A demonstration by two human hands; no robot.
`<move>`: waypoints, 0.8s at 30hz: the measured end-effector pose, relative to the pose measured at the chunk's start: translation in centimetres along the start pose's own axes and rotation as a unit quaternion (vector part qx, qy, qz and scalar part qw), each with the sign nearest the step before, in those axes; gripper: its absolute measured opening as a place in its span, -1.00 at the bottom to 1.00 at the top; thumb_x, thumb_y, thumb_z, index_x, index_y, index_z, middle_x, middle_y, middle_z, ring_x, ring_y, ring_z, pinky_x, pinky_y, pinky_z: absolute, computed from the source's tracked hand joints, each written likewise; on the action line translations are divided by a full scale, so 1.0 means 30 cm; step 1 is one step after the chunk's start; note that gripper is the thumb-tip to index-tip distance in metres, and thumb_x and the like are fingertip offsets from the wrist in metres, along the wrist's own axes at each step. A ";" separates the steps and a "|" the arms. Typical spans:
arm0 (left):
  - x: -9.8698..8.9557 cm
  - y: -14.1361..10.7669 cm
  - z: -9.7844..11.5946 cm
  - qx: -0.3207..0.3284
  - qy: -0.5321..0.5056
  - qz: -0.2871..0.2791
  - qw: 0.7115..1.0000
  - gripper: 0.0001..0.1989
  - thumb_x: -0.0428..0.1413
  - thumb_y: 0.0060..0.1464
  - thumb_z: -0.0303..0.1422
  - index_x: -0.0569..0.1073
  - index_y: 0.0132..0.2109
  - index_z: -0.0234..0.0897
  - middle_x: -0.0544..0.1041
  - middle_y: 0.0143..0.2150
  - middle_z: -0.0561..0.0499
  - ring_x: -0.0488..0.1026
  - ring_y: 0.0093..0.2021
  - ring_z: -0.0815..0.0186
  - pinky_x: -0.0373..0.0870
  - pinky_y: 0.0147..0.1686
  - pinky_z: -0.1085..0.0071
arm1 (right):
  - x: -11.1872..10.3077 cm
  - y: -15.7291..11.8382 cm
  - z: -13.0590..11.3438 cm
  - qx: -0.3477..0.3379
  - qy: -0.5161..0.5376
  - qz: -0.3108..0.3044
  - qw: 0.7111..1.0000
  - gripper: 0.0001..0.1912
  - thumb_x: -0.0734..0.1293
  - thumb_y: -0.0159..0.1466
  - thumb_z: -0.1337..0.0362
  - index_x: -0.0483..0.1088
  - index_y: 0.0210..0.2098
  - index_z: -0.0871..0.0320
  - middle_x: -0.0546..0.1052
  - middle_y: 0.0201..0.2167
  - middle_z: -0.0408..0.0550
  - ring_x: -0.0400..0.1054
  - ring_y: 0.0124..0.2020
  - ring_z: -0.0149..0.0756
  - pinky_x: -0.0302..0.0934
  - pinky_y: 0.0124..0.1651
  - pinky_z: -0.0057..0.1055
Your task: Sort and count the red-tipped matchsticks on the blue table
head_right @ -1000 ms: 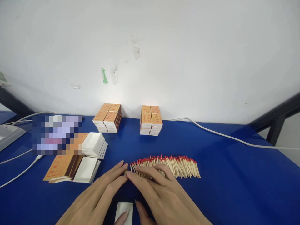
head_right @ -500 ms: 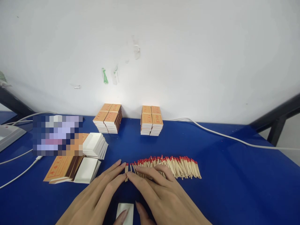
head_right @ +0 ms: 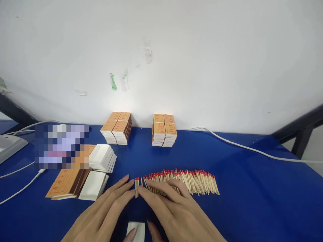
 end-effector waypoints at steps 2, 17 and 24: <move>-0.013 0.004 -0.001 0.016 0.014 0.007 1.000 -0.57 -0.04 0.57 -0.23 0.53 0.28 -0.42 0.67 0.28 -0.21 0.66 0.28 0.08 0.70 0.14 0.34 | 0.002 0.002 0.000 0.000 -0.001 -0.005 1.000 -0.48 0.31 0.48 0.39 0.39 0.41 0.13 0.71 0.18 -0.05 0.54 0.30 -0.32 0.41 0.34 -0.33; -0.001 -0.026 -0.023 0.002 -0.069 0.002 0.998 -0.58 0.06 0.58 -0.19 0.49 0.39 -0.30 0.61 0.36 -0.13 0.55 0.41 0.10 0.55 0.36 0.37 | -0.025 0.015 0.003 -0.002 -0.028 0.056 0.998 -0.52 0.27 0.45 0.47 0.45 0.32 0.10 0.75 0.09 -0.12 0.62 0.14 -0.35 0.43 0.23 -0.39; 0.012 -0.045 -0.023 0.018 -0.073 -0.013 0.997 -0.54 0.03 0.61 -0.13 0.46 0.42 -0.29 0.59 0.40 -0.13 0.52 0.43 0.08 0.52 0.39 0.34 | -0.044 0.029 0.009 -0.001 -0.042 0.078 0.996 -0.61 0.30 0.47 0.46 0.51 0.22 0.11 0.77 0.03 -0.17 0.64 0.08 -0.41 0.41 0.19 -0.46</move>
Point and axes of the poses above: each hand's wrist, its own y-axis towards the middle knuckle, its own x-axis out of the palm, z = x × y, the point moved 4 cm from there along y, towards the middle knuckle
